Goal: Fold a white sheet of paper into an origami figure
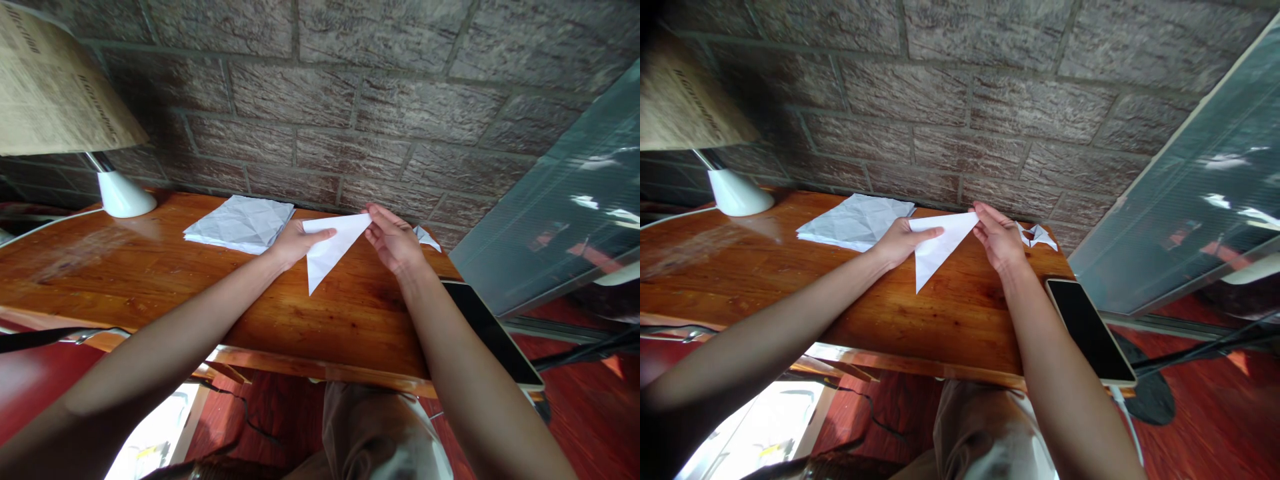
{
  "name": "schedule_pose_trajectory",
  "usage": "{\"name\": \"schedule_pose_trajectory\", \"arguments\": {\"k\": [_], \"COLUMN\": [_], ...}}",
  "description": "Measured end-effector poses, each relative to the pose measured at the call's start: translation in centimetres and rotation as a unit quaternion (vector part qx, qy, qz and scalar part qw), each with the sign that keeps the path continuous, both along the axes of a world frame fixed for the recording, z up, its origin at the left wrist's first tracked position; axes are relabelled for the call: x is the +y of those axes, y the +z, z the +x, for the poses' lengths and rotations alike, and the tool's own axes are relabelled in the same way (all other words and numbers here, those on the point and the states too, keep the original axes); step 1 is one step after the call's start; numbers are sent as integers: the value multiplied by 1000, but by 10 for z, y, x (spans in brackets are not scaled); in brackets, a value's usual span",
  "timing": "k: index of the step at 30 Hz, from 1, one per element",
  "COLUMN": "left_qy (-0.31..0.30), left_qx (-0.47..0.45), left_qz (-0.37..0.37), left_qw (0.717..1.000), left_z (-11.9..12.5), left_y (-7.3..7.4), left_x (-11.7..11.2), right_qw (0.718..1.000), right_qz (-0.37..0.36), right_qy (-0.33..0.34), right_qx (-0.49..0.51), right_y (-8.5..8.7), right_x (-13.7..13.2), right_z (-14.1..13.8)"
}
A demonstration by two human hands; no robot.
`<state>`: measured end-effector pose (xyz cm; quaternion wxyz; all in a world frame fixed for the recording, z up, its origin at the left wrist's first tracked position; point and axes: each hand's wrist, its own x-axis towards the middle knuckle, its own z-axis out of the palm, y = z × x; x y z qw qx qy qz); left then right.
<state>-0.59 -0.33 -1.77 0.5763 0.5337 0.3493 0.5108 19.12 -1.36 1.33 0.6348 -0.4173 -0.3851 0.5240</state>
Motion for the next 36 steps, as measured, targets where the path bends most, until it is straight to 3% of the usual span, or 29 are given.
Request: {"name": "schedule_pose_trajectory", "arguments": {"k": [4,10,16,23,27,36], "left_qy": [13,8,-10,-50,-111,-116], "left_qx": [7,-29,-83,-40,-19,-87], "left_qz": [5,20,-23,-65,-99,-103], "left_qw": [1000,999,996,996,989,984], "left_z": [-1,1,-1,-6,-6,-8], "left_y": [2,8,14,8,8,11], "left_x": [-3,-5,0,2,0,2], "right_qw": [1000,996,997,997,994,978], "right_qz": [13,23,19,42,68,80], "right_qy": [9,79,64,28,11,128], "right_qx": [-2,-21,-48,-61,-86,-144], "right_y": [-1,-5,-5,-2,-2,-3], "right_x": [-1,-4,-4,-5,-5,-16], "right_z": [-1,-6,-4,-6,-7,-20]}}
